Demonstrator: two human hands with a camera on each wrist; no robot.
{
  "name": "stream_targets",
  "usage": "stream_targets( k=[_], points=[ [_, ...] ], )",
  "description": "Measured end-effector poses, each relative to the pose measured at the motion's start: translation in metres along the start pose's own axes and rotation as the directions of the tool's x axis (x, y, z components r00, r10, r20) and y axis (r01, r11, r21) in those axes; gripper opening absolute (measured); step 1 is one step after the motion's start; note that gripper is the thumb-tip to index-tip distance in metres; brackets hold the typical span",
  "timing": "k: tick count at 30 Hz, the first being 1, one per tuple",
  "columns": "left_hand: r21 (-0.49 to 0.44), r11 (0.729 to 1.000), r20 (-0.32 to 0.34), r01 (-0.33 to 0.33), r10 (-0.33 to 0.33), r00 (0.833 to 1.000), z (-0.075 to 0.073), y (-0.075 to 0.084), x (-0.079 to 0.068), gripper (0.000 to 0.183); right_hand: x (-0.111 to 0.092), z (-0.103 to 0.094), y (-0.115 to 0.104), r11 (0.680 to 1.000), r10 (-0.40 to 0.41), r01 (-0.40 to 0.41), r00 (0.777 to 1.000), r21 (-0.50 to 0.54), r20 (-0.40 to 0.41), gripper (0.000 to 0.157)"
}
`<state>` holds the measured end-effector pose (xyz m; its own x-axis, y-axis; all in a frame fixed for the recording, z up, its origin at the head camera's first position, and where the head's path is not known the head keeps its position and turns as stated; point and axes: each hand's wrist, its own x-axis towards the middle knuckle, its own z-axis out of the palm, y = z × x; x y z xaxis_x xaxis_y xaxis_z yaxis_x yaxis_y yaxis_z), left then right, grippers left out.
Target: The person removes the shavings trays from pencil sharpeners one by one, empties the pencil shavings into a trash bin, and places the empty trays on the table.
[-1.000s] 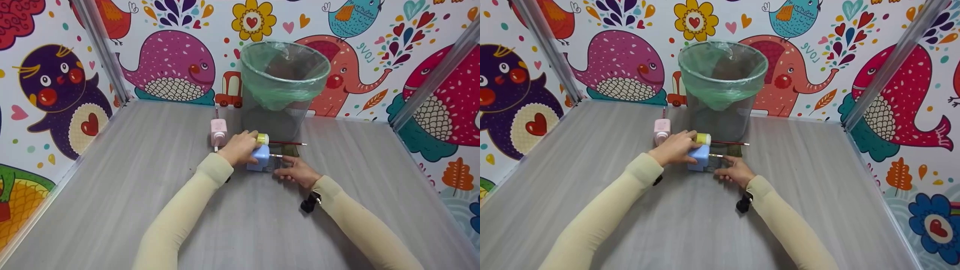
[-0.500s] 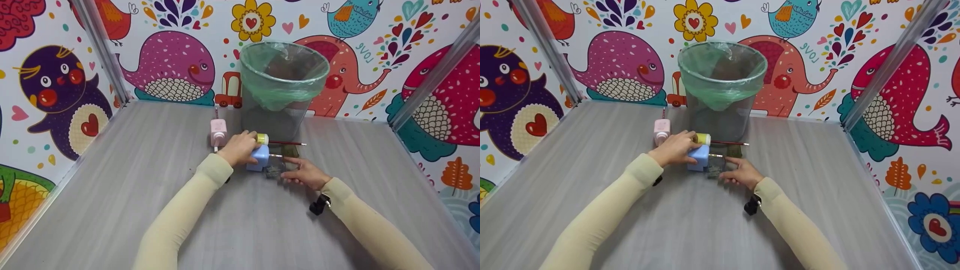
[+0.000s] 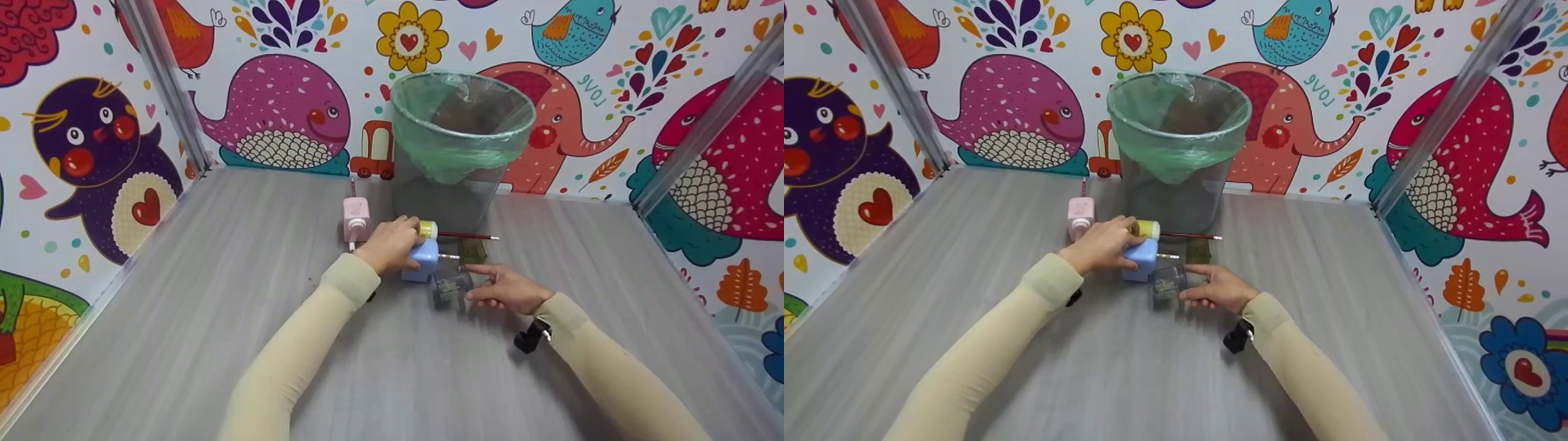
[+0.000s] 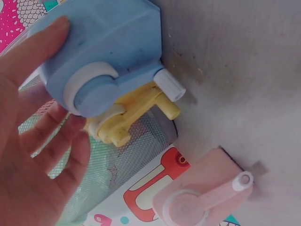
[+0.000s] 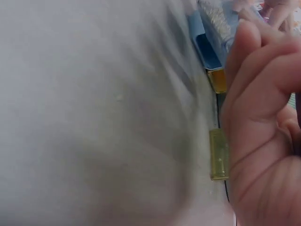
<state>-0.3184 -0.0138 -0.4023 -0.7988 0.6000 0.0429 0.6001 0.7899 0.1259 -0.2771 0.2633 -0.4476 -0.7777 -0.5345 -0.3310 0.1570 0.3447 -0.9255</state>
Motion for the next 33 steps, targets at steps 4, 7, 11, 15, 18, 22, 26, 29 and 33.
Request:
stream_targets(
  k=[4, 7, 11, 15, 18, 22, 26, 29, 33],
  points=[
    [-0.009, 1.0, -0.003, -0.005, 0.005, 1.0, 0.0, -0.001, 0.0, 0.054, -0.002, -0.007, -0.006, 1.0, -0.021, 0.021, 1.0, 0.021, 0.017, 0.083],
    [-0.009, 1.0, 0.001, -0.009, 0.009, 1.0, 0.0, -0.001, -0.001, 0.054, -0.004, -0.013, -0.011, 0.999, -0.037, 0.036, 0.999, 0.017, 0.016, 0.082],
    [-0.017, 1.0, 0.006, -0.007, 0.007, 1.0, -0.001, -0.001, -0.001, 0.056, -0.007, -0.02, -0.019, 0.999, -0.044, 0.044, 0.999, 0.016, -0.007, 0.08],
    [-0.037, 0.999, 0.017, 0.014, -0.014, 1.0, -0.001, 0.0, -0.002, 0.056, -0.009, -0.025, -0.03, 0.999, -0.038, 0.04, 0.997, 0.025, -0.062, 0.08],
    [-0.035, 0.999, 0.019, 0.018, -0.017, 1.0, 0.0, 0.0, -0.001, 0.055, -0.012, -0.028, -0.041, 0.998, -0.045, 0.048, 0.994, 0.028, -0.102, 0.079],
    [-0.006, 1.0, -0.002, -0.016, 0.016, 1.0, 0.001, 0.001, 0.0, 0.052, -0.02, -0.03, -0.06, 0.994, -0.112, 0.11, 0.985, -0.02, -0.128, 0.076],
    [-0.014, 1.0, -0.004, -0.013, 0.013, 1.0, 0.001, 0.0, -0.001, 0.05, -0.027, -0.033, -0.081, 0.983, -0.172, 0.161, 0.973, -0.087, -0.151, 0.07],
    [-0.044, 0.999, 0.007, 0.008, -0.007, 1.0, 0.0, 0.0, -0.001, 0.051, -0.033, -0.038, -0.098, 0.976, -0.204, 0.188, 0.963, -0.107, -0.174, 0.065],
    [-0.054, 0.998, 0.013, 0.017, -0.016, 1.0, -0.001, 0.001, -0.002, 0.051, -0.042, -0.043, -0.122, 0.965, -0.261, 0.248, 0.941, -0.087, -0.216, 0.061]
  ],
)
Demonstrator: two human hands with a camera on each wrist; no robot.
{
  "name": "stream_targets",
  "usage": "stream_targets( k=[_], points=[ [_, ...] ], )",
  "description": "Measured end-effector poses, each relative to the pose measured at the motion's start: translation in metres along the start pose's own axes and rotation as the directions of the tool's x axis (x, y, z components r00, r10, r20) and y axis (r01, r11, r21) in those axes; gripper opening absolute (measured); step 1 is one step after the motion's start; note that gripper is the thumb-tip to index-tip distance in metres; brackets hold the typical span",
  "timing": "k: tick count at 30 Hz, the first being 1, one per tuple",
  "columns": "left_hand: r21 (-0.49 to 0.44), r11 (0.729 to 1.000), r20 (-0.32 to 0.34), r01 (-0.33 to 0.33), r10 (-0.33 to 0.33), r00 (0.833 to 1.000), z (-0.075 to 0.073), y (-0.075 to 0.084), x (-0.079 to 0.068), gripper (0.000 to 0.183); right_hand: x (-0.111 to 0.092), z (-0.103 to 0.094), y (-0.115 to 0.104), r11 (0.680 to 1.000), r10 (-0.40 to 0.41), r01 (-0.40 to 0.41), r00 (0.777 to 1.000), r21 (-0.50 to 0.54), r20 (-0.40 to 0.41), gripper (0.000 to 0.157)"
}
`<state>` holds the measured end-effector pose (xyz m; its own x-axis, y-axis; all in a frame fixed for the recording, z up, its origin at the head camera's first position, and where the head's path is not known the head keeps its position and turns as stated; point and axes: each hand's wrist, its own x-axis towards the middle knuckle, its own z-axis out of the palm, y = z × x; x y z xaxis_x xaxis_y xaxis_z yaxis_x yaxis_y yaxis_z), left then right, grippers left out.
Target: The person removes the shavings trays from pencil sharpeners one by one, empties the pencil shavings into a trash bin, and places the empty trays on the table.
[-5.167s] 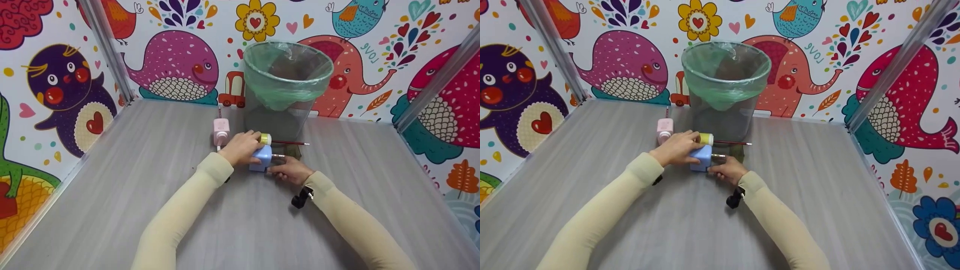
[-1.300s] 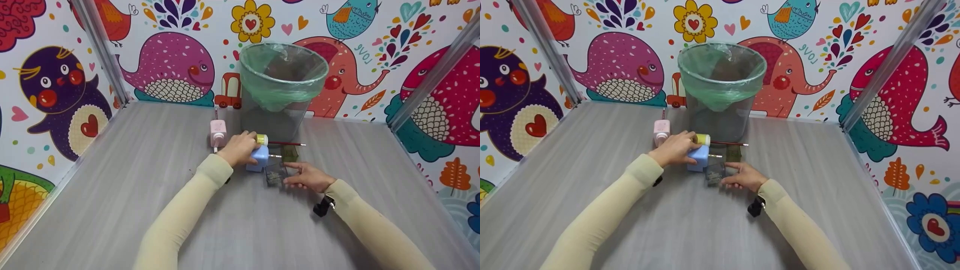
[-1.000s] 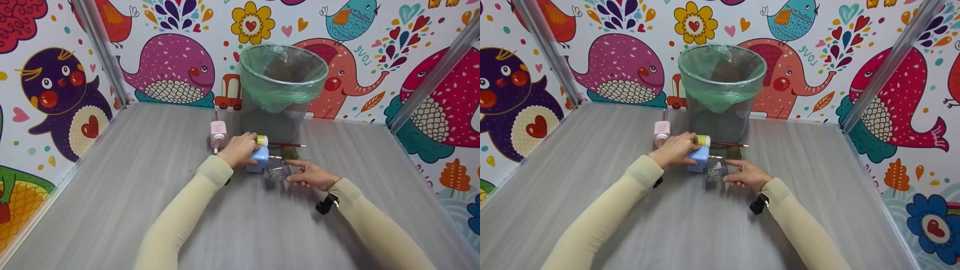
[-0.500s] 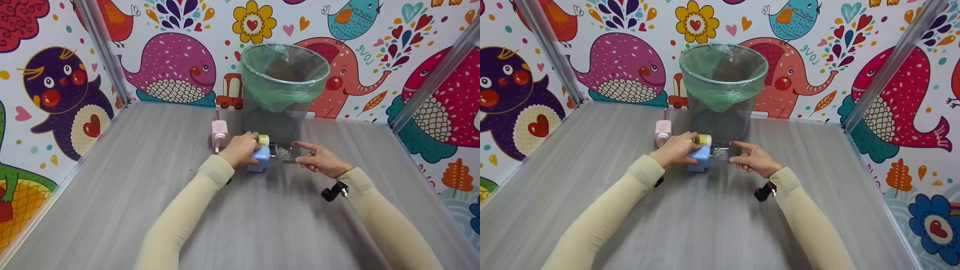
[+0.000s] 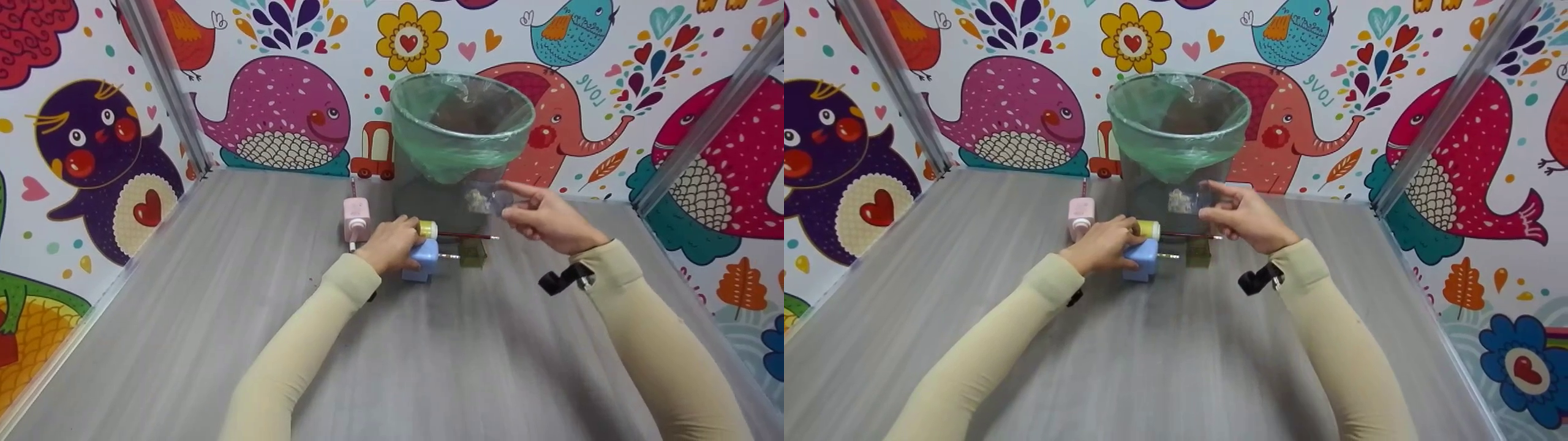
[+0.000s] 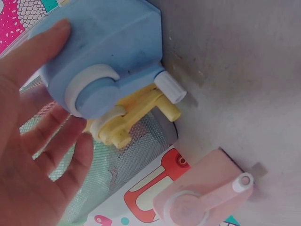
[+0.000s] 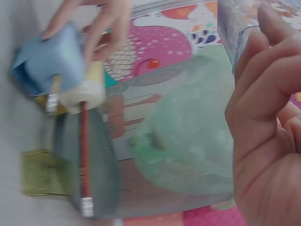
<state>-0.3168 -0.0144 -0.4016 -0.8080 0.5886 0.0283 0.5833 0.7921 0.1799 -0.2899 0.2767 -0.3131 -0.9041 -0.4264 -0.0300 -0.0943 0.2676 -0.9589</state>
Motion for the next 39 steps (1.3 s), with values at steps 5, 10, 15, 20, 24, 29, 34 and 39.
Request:
stream_targets(
  k=[5, 10, 15, 20, 24, 29, 34, 39],
  points=[
    [0.03, 1.0, 0.017, 0.004, -0.004, 1.0, 0.0, 0.001, 0.0, 0.053, 0.001, -0.004, -0.025, 0.991, -0.08, 0.088, 0.994, 0.101, -0.074, 0.062],
    [0.049, 0.999, 0.018, 0.017, -0.018, 1.0, 0.0, 0.002, 0.001, 0.051, 0.007, -0.009, -0.045, 0.975, -0.092, 0.124, 0.981, 0.183, -0.173, 0.067],
    [0.048, 0.999, 0.02, 0.005, -0.006, 1.0, 0.001, 0.004, 0.002, 0.05, 0.019, -0.014, -0.057, 0.979, -0.031, 0.092, 0.947, 0.18, -0.32, 0.074],
    [0.088, 0.996, -0.004, -0.029, 0.029, 1.0, 0.001, 0.003, 0.002, 0.049, 0.034, -0.017, -0.069, 0.982, 0.024, 0.055, 0.911, 0.18, -0.411, 0.081],
    [0.09, 0.996, 0.004, -0.023, 0.023, 1.0, 0.0, 0.001, 0.001, 0.05, 0.048, -0.015, -0.08, 0.986, 0.07, 0.005, 0.895, 0.168, -0.441, 0.083],
    [0.09, 0.996, 0.012, -0.017, 0.016, 1.0, -0.002, 0.001, 0.001, 0.05, 0.065, -0.012, -0.091, 0.994, 0.07, -0.102, 0.846, -0.033, -0.529, 0.081],
    [0.069, 0.998, 0.004, -0.004, 0.004, 1.0, -0.001, 0.001, 0.002, 0.05, 0.078, -0.006, -0.096, 0.935, -0.05, -0.173, 0.799, -0.309, -0.6, 0.075],
    [0.024, 0.999, 0.012, 0.03, -0.03, 0.999, 0.0, 0.001, 0.002, 0.049, 0.086, -0.004, -0.098, 0.847, -0.13, -0.23, 0.785, -0.48, -0.605, 0.073]
  ],
)
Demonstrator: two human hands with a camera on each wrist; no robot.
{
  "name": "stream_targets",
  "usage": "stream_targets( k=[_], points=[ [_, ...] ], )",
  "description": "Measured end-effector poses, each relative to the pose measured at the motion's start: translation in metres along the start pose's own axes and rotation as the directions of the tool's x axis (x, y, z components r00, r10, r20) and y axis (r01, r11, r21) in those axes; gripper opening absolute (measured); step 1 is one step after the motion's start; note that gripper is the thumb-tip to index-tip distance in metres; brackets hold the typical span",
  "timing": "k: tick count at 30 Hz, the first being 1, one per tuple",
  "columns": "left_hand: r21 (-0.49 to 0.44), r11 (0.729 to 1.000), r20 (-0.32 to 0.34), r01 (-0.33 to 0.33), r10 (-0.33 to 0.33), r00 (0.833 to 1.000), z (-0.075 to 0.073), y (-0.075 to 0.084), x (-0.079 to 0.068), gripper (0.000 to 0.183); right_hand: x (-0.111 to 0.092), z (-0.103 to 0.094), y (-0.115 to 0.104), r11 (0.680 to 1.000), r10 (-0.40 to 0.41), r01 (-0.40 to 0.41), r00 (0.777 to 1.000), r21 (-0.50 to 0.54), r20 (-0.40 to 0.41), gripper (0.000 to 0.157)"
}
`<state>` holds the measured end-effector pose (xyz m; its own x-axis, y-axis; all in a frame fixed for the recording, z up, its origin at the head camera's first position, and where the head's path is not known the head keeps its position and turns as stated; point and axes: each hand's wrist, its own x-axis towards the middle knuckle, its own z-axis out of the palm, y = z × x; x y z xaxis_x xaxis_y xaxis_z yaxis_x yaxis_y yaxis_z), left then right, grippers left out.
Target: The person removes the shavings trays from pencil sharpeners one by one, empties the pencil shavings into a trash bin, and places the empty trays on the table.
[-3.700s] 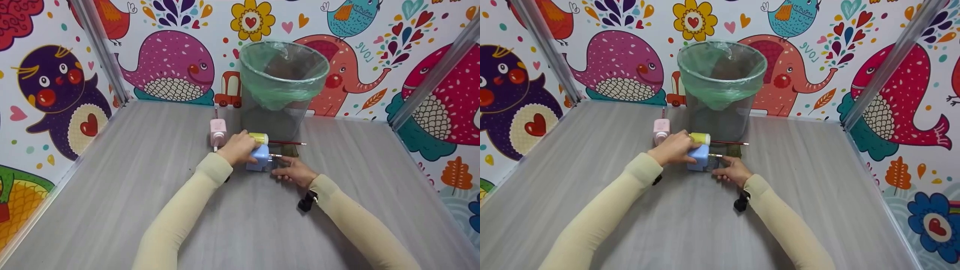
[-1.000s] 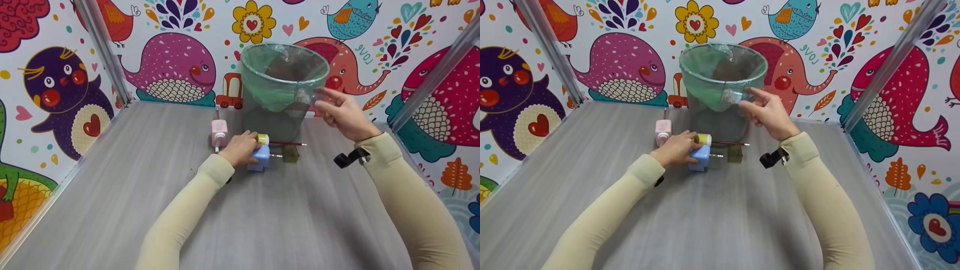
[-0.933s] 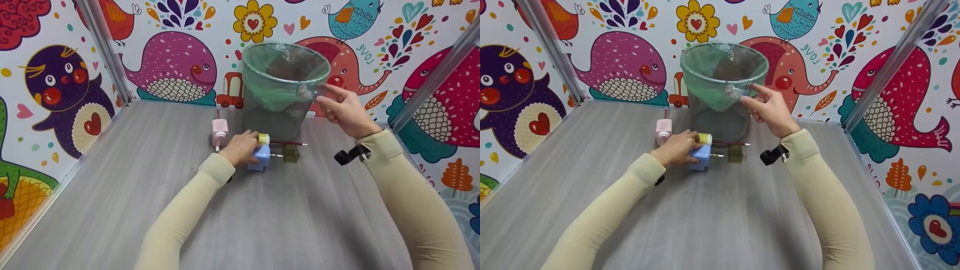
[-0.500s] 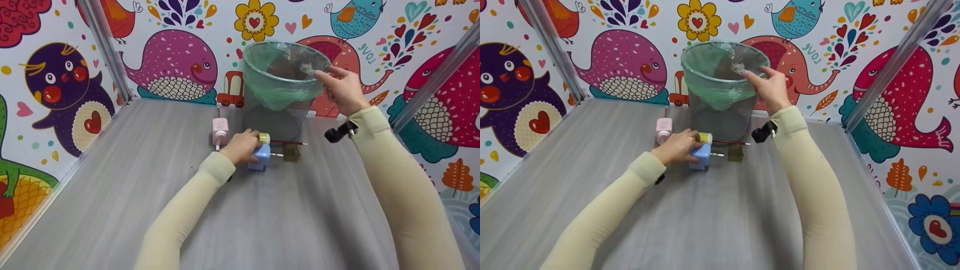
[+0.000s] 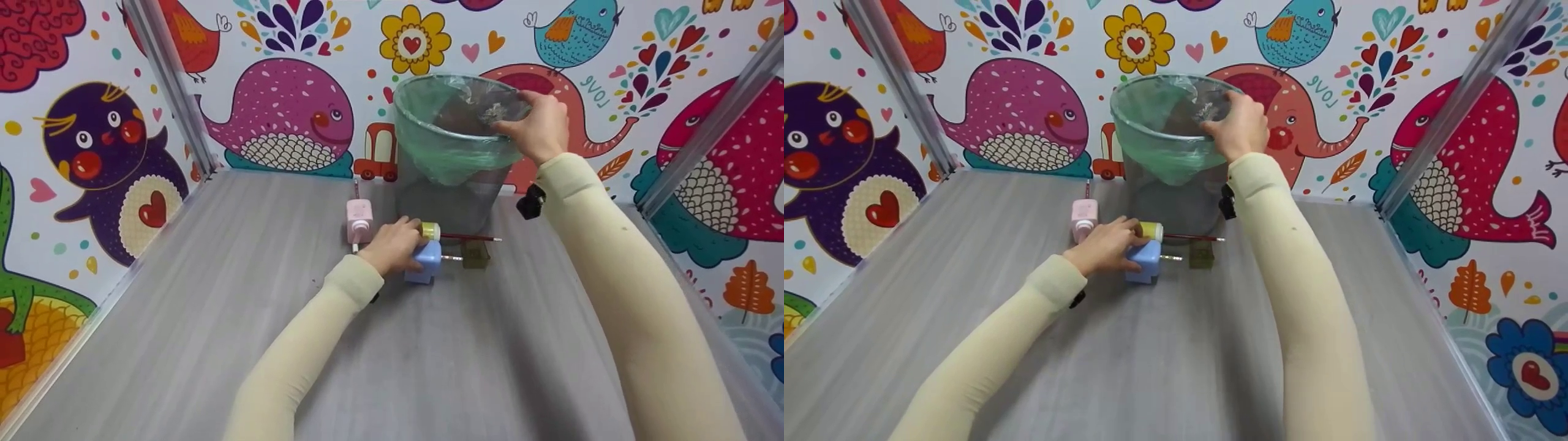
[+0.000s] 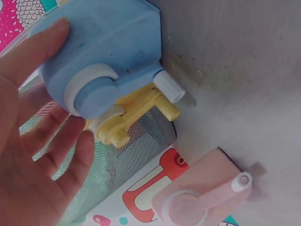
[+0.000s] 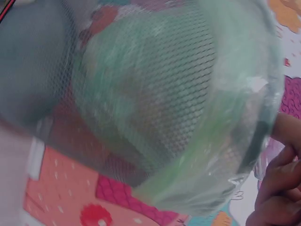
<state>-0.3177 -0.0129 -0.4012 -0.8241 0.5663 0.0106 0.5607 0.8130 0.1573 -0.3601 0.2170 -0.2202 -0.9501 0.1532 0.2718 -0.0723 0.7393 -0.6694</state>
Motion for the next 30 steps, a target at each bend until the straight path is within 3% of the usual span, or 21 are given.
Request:
stream_targets(
  k=[6, 13, 21, 30],
  points=[
    [-0.015, 1.0, 0.011, 0.015, -0.015, 1.0, 0.003, 0.0, -0.002, 0.05, 0.002, 0.005, -0.004, 0.989, -0.046, 0.044, 0.999, -0.141, -0.017, 0.068],
    [-0.032, 0.999, -0.002, 0.008, -0.008, 1.0, 0.001, -0.001, -0.003, 0.053, 0.003, 0.01, -0.009, 0.938, -0.144, 0.125, 0.989, -0.324, -0.035, 0.064],
    [-0.077, 0.996, 0.015, 0.038, -0.037, 0.999, -0.001, 0.001, -0.001, 0.052, 0.003, 0.01, -0.011, 0.908, -0.207, 0.182, 0.978, -0.377, -0.029, 0.057],
    [-0.044, 0.999, 0.008, 0.02, -0.02, 1.0, 0.0, 0.0, -0.001, 0.052, 0.004, 0.012, -0.012, 0.891, -0.241, 0.219, 0.971, -0.399, -0.006, 0.057]
  ],
)
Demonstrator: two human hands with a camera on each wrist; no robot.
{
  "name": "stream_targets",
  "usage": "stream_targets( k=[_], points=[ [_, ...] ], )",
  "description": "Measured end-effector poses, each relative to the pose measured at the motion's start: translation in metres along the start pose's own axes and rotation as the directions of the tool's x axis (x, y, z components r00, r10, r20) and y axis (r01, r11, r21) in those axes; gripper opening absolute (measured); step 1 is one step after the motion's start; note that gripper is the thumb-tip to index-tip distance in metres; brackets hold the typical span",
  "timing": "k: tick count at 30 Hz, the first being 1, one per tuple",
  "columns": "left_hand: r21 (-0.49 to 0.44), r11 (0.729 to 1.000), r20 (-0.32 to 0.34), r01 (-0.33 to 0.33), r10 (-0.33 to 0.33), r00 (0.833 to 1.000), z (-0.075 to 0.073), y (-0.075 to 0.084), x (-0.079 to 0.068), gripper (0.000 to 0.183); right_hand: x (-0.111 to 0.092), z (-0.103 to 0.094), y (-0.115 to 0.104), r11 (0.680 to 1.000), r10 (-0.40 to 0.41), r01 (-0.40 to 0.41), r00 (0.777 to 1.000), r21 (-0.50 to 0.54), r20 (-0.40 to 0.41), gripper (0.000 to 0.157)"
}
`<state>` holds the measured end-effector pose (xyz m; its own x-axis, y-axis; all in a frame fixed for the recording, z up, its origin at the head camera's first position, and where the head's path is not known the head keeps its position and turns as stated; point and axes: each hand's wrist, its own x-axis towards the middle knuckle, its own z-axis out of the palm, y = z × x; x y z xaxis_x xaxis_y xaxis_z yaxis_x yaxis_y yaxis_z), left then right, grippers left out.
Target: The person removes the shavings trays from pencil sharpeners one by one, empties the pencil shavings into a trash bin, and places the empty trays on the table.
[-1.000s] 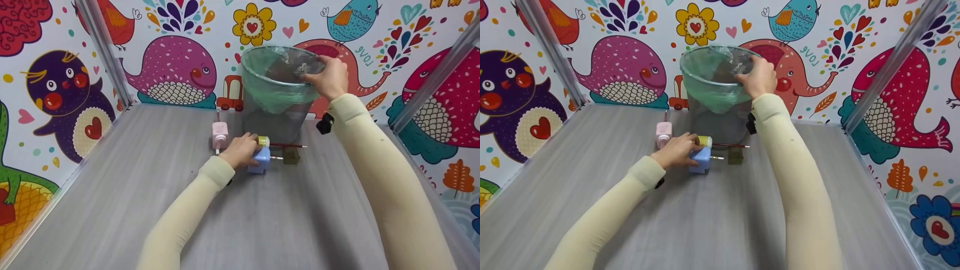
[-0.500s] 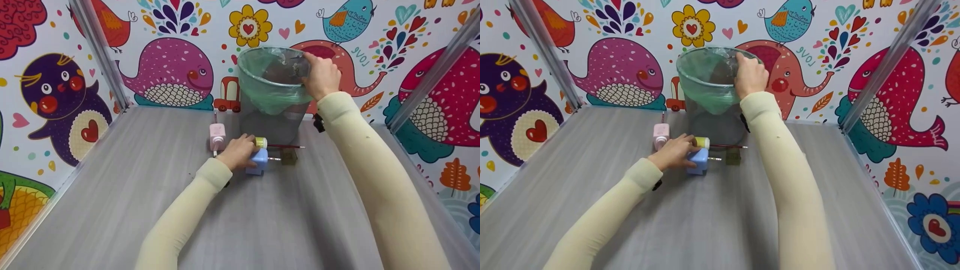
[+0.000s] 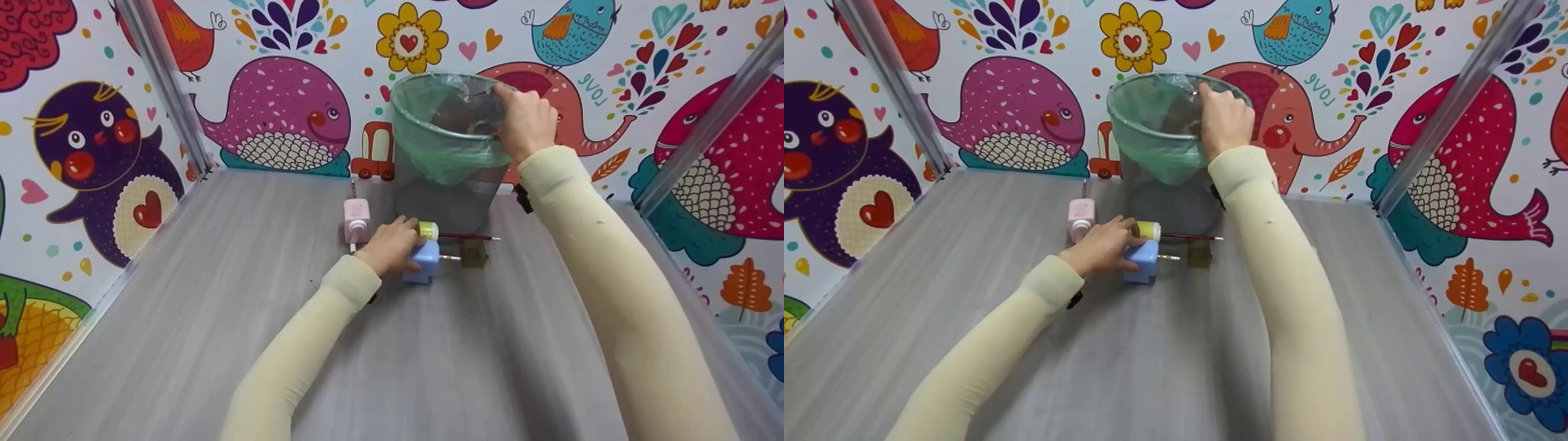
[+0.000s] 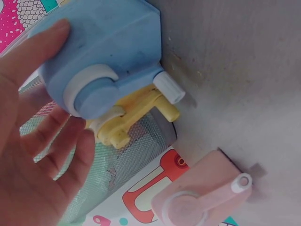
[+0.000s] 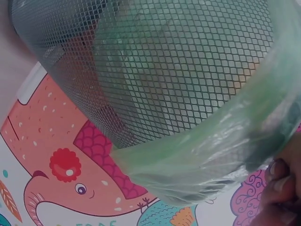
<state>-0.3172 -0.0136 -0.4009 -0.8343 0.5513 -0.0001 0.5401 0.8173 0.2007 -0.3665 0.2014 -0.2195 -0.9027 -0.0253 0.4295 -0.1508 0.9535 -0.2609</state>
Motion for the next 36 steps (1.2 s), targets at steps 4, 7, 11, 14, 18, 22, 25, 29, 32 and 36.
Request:
stream_targets(
  k=[4, 7, 11, 14, 18, 22, 25, 29, 32, 36],
  points=[
    [-0.005, 1.0, -0.002, -0.011, 0.011, 1.0, 0.0, 0.001, 0.0, 0.051, 0.0, -0.002, 0.0, 0.998, -0.034, 0.034, 0.999, -0.054, 0.007, 0.057],
    [-0.004, 1.0, -0.015, -0.023, 0.023, 1.0, 0.0, 0.001, 0.0, 0.05, 0.0, -0.004, 0.0, 0.994, -0.066, 0.066, 0.998, -0.089, -0.002, 0.056],
    [0.015, 0.999, -0.035, -0.041, 0.042, 0.999, -0.001, 0.002, 0.001, 0.05, -0.001, -0.008, 0.0, 0.982, -0.13, 0.125, 0.991, -0.142, -0.028, 0.058],
    [0.026, 0.999, -0.043, -0.044, 0.045, 0.998, -0.001, 0.002, 0.001, 0.05, 0.0, -0.011, -0.003, 0.961, -0.186, 0.179, 0.982, -0.21, -0.015, 0.06],
    [0.02, 0.999, -0.038, -0.032, 0.033, 0.999, 0.0, 0.001, 0.001, 0.051, -0.001, -0.012, -0.007, 0.935, -0.226, 0.235, 0.972, -0.267, 0.065, 0.063],
    [0.006, 1.0, -0.028, -0.025, 0.026, 0.999, 0.002, 0.0, 0.0, 0.052, 0.0, -0.011, -0.009, 0.919, -0.248, 0.267, 0.964, -0.291, 0.1, 0.063],
    [0.002, 1.0, -0.028, -0.029, 0.029, 0.999, 0.002, 0.0, 0.0, 0.051, 0.0, -0.011, -0.009, 0.896, -0.278, 0.301, 0.954, -0.328, 0.115, 0.063],
    [0.022, 0.999, -0.033, -0.039, 0.04, 0.999, 0.002, 0.001, 0.0, 0.049, 0.001, -0.012, -0.008, 0.87, -0.298, 0.327, 0.945, -0.368, 0.135, 0.064],
    [0.032, 0.999, -0.038, -0.041, 0.042, 0.998, 0.002, 0.0, -0.001, 0.048, 0.001, -0.012, -0.009, 0.864, -0.293, 0.326, 0.945, -0.384, 0.143, 0.065],
    [0.025, 0.999, -0.041, -0.033, 0.034, 0.999, 0.002, 0.0, -0.001, 0.048, 0.0, -0.013, -0.01, 0.863, -0.284, 0.315, 0.949, -0.394, 0.137, 0.06]
  ],
)
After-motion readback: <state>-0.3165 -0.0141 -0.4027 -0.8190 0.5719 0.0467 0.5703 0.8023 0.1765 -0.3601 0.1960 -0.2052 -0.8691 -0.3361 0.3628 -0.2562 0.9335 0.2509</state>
